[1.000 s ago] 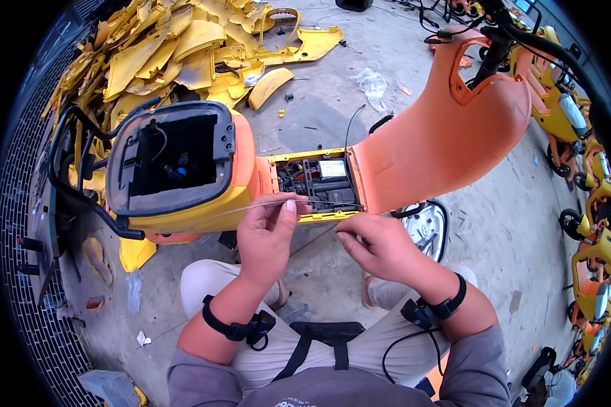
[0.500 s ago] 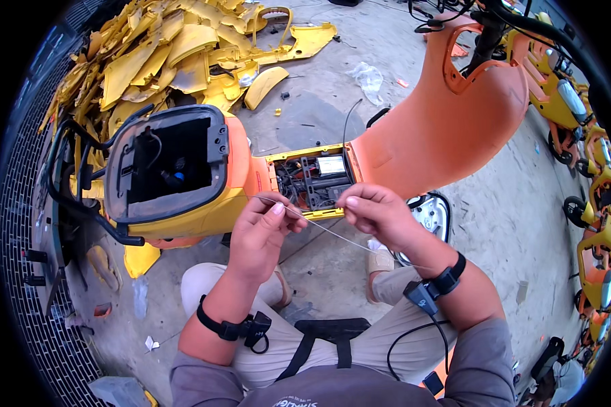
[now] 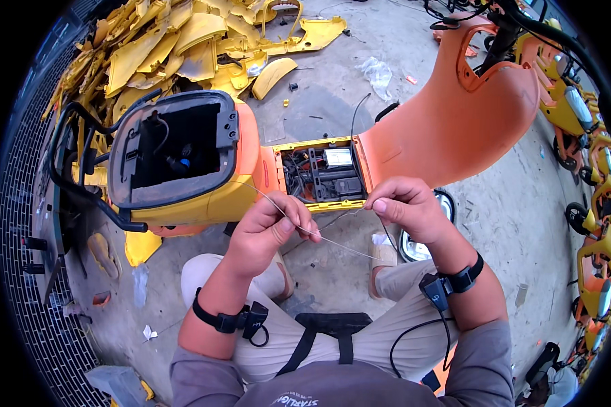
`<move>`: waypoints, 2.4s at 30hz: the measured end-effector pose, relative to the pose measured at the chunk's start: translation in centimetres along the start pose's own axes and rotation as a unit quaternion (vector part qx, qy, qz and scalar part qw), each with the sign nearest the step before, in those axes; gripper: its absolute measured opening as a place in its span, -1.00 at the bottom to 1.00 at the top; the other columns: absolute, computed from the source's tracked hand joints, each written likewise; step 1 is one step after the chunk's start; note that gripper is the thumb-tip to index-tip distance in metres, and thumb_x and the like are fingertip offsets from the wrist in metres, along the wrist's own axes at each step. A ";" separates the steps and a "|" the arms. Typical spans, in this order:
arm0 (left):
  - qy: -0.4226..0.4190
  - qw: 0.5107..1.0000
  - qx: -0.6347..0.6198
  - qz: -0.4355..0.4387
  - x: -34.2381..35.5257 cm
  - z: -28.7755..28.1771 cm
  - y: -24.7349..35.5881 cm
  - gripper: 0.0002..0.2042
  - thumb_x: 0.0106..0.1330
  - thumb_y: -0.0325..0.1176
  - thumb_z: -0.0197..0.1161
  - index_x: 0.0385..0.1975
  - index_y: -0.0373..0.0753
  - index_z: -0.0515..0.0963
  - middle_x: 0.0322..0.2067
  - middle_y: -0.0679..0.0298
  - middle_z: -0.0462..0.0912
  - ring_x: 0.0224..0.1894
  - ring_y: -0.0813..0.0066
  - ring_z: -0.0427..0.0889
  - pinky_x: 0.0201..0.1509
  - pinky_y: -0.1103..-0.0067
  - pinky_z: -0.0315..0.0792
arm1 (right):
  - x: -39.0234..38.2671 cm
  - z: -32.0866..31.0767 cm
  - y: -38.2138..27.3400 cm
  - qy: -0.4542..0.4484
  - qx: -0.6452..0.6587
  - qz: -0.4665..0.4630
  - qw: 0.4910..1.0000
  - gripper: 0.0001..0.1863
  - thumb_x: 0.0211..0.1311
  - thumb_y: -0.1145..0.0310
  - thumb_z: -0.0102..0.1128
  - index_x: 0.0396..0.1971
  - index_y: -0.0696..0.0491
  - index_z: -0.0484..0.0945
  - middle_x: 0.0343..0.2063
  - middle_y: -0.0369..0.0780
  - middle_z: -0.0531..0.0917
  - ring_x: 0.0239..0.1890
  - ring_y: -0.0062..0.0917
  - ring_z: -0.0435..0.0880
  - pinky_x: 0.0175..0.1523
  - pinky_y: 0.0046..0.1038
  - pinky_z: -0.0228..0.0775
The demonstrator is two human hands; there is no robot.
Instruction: The person repairs an electric scooter by holding, twisting, and connecting thin wires in the open compartment by hand.
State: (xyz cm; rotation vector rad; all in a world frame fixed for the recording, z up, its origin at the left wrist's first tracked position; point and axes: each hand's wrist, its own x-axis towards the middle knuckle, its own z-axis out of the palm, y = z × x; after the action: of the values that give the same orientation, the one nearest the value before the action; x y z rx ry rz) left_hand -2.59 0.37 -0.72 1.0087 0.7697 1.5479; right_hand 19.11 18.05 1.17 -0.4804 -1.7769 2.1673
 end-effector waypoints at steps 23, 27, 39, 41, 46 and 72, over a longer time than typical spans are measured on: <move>0.292 0.915 0.266 0.080 0.8 1.0 0.5 -0.89 0.46 -0.41 0.05 -0.12 -0.27 0.39 -0.23 0.21 0.59 -0.16 0.52 0.59 -0.04 0.62 0.44 | -0.5 5.5 4.0 -0.115 0.090 0.062 0.987 -0.77 0.33 0.30 0.20 -0.16 0.14 0.65 -0.35 -0.33 0.64 -0.36 -0.72 0.55 -0.23 -0.62 0.42; 0.294 0.901 0.291 0.134 0.6 0.4 0.1 -0.90 0.45 -0.45 0.05 -0.12 -0.27 0.40 -0.21 0.22 0.59 -0.15 0.55 0.58 0.04 0.60 0.43 | -1.2 6.3 1.8 -0.047 0.037 0.067 0.996 -0.80 0.33 0.34 0.20 -0.17 0.13 0.64 -0.39 -0.34 0.63 -0.39 -0.77 0.52 -0.27 -0.65 0.39; 0.209 0.955 0.188 0.093 0.4 1.4 0.4 -0.90 0.40 -0.54 0.08 -0.14 -0.29 0.42 -0.24 0.19 0.58 -0.17 0.51 0.57 -0.03 0.57 0.49 | -0.2 1.1 -0.8 0.181 -0.327 -0.153 0.915 -0.86 0.19 0.48 0.25 -0.25 0.15 0.66 -0.50 -0.22 0.66 -0.51 -0.62 0.60 -0.38 -0.57 0.43; 0.199 0.966 0.143 0.085 0.3 1.5 0.3 -0.90 0.40 -0.54 0.08 -0.15 -0.28 0.43 -0.24 0.19 0.59 -0.18 0.51 0.57 -0.06 0.58 0.48 | 0.3 0.6 0.1 0.158 -0.326 -0.144 0.921 -0.86 0.19 0.47 0.24 -0.26 0.14 0.65 -0.48 -0.19 0.66 -0.47 -0.50 0.64 -0.33 -0.51 0.46; 0.218 0.973 0.016 0.067 0.7 1.6 -0.6 -0.91 0.40 -0.51 0.10 -0.15 -0.28 0.47 -0.28 0.20 0.60 -0.23 0.50 0.57 -0.18 0.62 0.46 | 1.3 2.1 3.9 0.042 -0.332 -0.116 0.935 -0.89 0.20 0.43 0.22 -0.33 0.14 0.65 -0.46 -0.13 0.66 -0.43 -0.35 0.66 -0.27 -0.44 0.49; 0.257 0.929 0.235 0.127 0.6 3.0 -0.9 -0.88 0.41 -0.56 0.06 -0.11 -0.33 0.41 -0.23 0.18 0.59 -0.22 0.57 0.57 -0.05 0.63 0.49 | -1.1 1.5 -2.0 0.215 -0.261 -0.084 0.937 -0.86 0.28 0.44 0.20 -0.29 0.20 0.62 -0.59 -0.35 0.59 -0.53 -0.76 0.44 -0.41 -0.62 0.29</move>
State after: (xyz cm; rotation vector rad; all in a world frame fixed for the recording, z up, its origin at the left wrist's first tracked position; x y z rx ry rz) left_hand 0.44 1.02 -0.11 1.0825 1.4771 1.9380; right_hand 19.52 16.61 3.45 -0.8132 -2.0216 1.3234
